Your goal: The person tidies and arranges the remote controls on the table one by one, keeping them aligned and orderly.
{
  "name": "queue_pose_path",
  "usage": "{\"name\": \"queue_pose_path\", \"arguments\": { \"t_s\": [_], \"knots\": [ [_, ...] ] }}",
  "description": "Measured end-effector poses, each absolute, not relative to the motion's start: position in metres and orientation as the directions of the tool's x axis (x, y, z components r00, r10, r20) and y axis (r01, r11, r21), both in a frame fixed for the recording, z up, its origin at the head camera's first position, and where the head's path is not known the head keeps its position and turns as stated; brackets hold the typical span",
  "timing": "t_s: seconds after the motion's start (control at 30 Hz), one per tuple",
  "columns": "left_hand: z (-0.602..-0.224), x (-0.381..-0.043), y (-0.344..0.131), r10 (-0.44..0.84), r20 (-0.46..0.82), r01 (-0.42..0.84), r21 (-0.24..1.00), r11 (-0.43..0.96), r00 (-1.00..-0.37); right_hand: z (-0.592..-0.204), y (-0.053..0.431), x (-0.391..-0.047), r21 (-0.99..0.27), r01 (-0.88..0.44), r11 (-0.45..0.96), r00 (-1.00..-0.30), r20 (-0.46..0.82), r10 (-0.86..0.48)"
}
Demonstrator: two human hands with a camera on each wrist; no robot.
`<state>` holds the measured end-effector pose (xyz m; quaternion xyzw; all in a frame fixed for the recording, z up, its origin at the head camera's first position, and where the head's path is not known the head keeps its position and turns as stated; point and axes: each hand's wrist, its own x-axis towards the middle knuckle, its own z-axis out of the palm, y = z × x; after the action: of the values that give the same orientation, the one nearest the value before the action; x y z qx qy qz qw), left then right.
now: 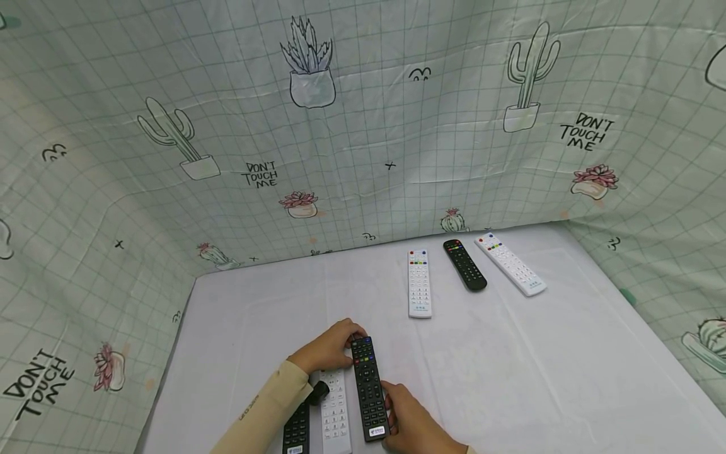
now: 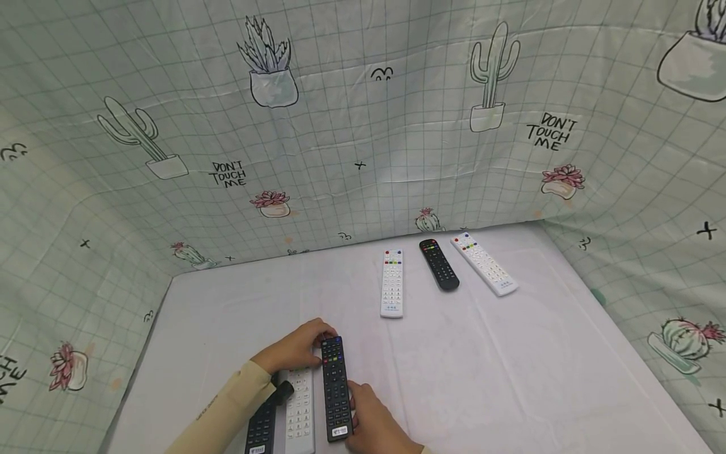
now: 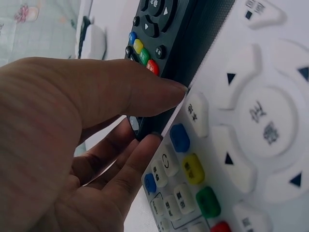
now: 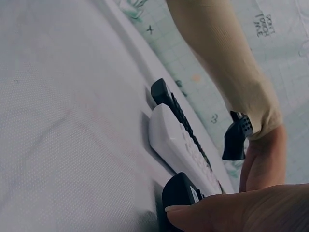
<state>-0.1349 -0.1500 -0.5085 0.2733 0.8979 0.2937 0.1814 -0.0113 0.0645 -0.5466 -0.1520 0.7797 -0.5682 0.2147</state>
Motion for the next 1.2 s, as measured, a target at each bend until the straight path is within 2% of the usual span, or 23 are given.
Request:
{"name": "queue_pose_path", "arguments": {
  "t_s": [0.5,0.67,0.83,0.97,1.2],
  "knots": [
    [-0.506,-0.137,-0.149,0.597,-0.196,0.375,0.618,0.691,-0.778,-0.532,0.074,-0.017,-0.913,-0.002,0.408,-0.825,-0.229,-0.517],
    [-0.502,-0.141,-0.15,0.603,-0.206,0.391,0.595,0.703,-0.771,-0.526,0.084,-0.023,-0.891,-0.039,0.452,-0.849,-0.209,-0.485],
    [-0.497,-0.148,-0.149,0.61,-0.168,0.416,0.591,0.691,-0.774,-0.519,0.096,-0.033,-0.879,-0.059,0.473,-0.909,-0.148,-0.389],
    [-0.494,-0.156,-0.145,0.606,-0.141,0.418,0.603,0.68,-0.783,-0.515,0.102,-0.043,-0.873,-0.01,0.488,-0.955,-0.136,-0.263],
    [-0.488,-0.173,-0.136,0.578,-0.12,0.388,0.629,0.674,-0.807,-0.511,0.112,-0.062,-0.871,0.033,0.491,-0.992,-0.087,-0.088]
  ]
}}
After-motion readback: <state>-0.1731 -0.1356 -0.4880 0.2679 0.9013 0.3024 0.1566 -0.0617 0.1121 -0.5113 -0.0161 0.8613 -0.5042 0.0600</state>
